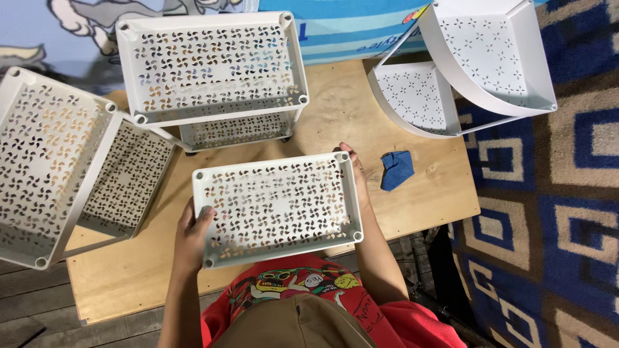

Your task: The person assembles a white plastic storage rack by inserting corner posts into perforated trays, stacking trays, and wiping the surface with a blue cloth. The person handles multiple trays and posts, aligning and securing them into a multi-tiered rack structure.

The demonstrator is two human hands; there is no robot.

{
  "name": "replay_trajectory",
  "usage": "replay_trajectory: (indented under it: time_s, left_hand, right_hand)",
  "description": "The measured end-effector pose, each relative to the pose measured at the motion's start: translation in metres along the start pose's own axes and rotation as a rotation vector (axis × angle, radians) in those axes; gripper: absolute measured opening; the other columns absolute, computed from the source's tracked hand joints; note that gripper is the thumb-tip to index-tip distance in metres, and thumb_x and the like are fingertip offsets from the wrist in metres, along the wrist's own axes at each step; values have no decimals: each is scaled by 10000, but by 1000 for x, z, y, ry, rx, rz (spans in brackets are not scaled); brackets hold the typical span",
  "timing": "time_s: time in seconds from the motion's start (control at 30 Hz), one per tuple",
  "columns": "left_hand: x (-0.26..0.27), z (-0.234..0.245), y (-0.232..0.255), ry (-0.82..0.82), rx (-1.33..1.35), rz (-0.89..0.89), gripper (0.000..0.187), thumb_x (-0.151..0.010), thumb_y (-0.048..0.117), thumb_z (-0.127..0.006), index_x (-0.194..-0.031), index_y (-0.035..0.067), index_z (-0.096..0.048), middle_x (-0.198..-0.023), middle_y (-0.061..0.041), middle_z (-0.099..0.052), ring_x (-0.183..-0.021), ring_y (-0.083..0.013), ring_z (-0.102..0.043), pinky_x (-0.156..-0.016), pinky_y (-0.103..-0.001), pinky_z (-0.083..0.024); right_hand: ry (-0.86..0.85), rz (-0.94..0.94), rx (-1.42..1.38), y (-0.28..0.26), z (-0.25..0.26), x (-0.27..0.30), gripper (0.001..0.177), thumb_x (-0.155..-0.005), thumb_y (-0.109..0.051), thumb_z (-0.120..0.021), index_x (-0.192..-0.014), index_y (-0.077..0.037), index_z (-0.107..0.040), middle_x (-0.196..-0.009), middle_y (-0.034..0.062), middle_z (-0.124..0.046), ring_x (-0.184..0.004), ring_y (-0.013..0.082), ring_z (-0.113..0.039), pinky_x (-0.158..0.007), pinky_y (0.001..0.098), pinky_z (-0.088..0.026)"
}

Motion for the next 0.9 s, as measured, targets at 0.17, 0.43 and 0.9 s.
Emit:
replay_trajectory:
  time_s: [0.17, 0.43, 0.9]
  left_hand:
    - [8, 15, 10, 34, -23, -24, 468, -995, 159, -580, -1436, 8, -536, -1264, -69, -664, -1123, -148, -601, -987, -296, -459]
    - [9, 27, 11, 93, -56, -25, 479, -998, 169, -572, -1446, 2, -541, -1263, -79, -670, -1116, -157, -596, -997, -301, -449]
    - [-1, 38, 4, 133, 57, 80, 507, -955, 167, -585, -1433, 4, -542, -1276, -89, -665, -1113, -168, -609, -965, -316, -464]
  right_hand:
    - [155, -113, 210, 9, 17, -1, 418, -1047, -309, -518, -1354, -42, -613, -1156, 79, -639, -1012, 171, -628, -918, 315, -524]
    - [-18, -69, 195, 26, 17, -18, 311, -1076, -291, -548, -1248, -39, -608, -1184, 98, -638, -1060, 210, -628, -946, 343, -529]
    - [41, -188, 513, 12, -56, -21, 618, -1068, -552, -469, -1418, -68, -626, -1041, 42, -684, -916, 112, -636, -837, 275, -543]
Point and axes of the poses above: each hand's wrist, its own x-axis away from the middle knuckle, its own z-axis out of the back of the hand, y = z × x, the point moved 10 cm from there along -x, towards the middle knuckle
